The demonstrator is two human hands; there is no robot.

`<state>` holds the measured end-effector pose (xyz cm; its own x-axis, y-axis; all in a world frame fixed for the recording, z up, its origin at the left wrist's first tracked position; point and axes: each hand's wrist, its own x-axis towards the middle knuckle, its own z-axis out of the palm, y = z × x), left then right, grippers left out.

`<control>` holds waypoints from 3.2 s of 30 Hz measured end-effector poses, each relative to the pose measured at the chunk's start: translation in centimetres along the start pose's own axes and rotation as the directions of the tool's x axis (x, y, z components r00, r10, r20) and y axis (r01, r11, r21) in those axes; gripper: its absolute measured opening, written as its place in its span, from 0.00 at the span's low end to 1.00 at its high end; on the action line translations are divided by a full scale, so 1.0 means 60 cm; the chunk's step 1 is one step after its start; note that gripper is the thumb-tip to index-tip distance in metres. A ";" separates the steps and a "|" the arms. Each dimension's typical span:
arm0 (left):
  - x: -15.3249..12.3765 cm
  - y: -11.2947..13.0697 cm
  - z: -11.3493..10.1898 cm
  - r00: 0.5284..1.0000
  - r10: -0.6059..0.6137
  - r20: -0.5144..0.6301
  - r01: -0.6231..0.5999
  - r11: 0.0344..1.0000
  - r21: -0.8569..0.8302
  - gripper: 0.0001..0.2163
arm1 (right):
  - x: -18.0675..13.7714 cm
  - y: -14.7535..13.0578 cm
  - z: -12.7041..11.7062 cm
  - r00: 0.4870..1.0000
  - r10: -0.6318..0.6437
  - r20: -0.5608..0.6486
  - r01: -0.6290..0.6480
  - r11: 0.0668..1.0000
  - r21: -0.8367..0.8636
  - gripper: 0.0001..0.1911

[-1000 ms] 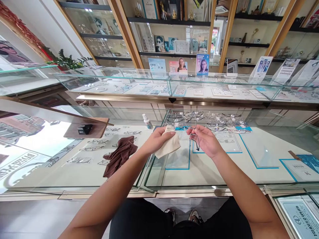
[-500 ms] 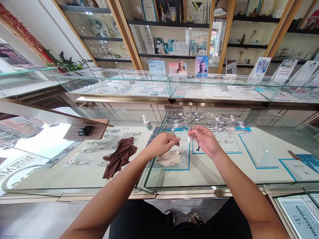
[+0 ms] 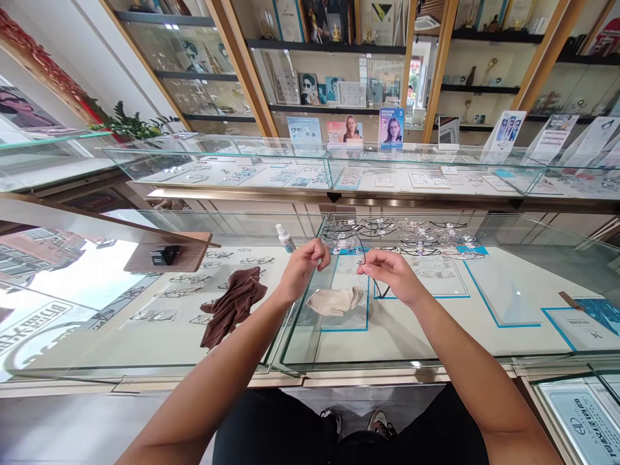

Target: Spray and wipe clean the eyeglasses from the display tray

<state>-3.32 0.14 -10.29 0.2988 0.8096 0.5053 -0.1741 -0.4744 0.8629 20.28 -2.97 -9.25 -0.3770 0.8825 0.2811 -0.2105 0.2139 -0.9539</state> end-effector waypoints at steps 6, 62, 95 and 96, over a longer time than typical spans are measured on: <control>0.000 -0.006 -0.005 1.000 0.006 -0.005 -0.006 0.999 -0.033 0.08 | 0.002 0.004 -0.003 1.000 0.017 0.023 -0.016 0.999 -0.039 0.20; -0.013 0.000 0.013 0.638 0.687 0.348 -0.681 0.293 0.671 0.30 | -0.010 -0.038 -0.030 0.909 0.084 0.408 0.073 0.932 -0.354 0.18; 0.069 0.198 0.041 0.647 0.704 -0.293 -0.336 0.608 0.719 0.23 | 0.049 -0.191 0.046 0.536 -0.841 -0.074 0.425 0.344 -0.837 0.22; 0.067 0.199 0.041 0.651 0.699 -0.296 -0.328 0.610 0.722 0.23 | 0.048 -0.190 0.047 0.538 -0.838 -0.085 0.424 0.356 -0.833 0.22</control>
<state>-1.86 -3.10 2.06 -0.2047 0.2971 0.9326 0.4730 -0.8042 0.3600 19.03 -4.06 2.76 0.0502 0.3312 0.9422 0.5164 0.7989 -0.3083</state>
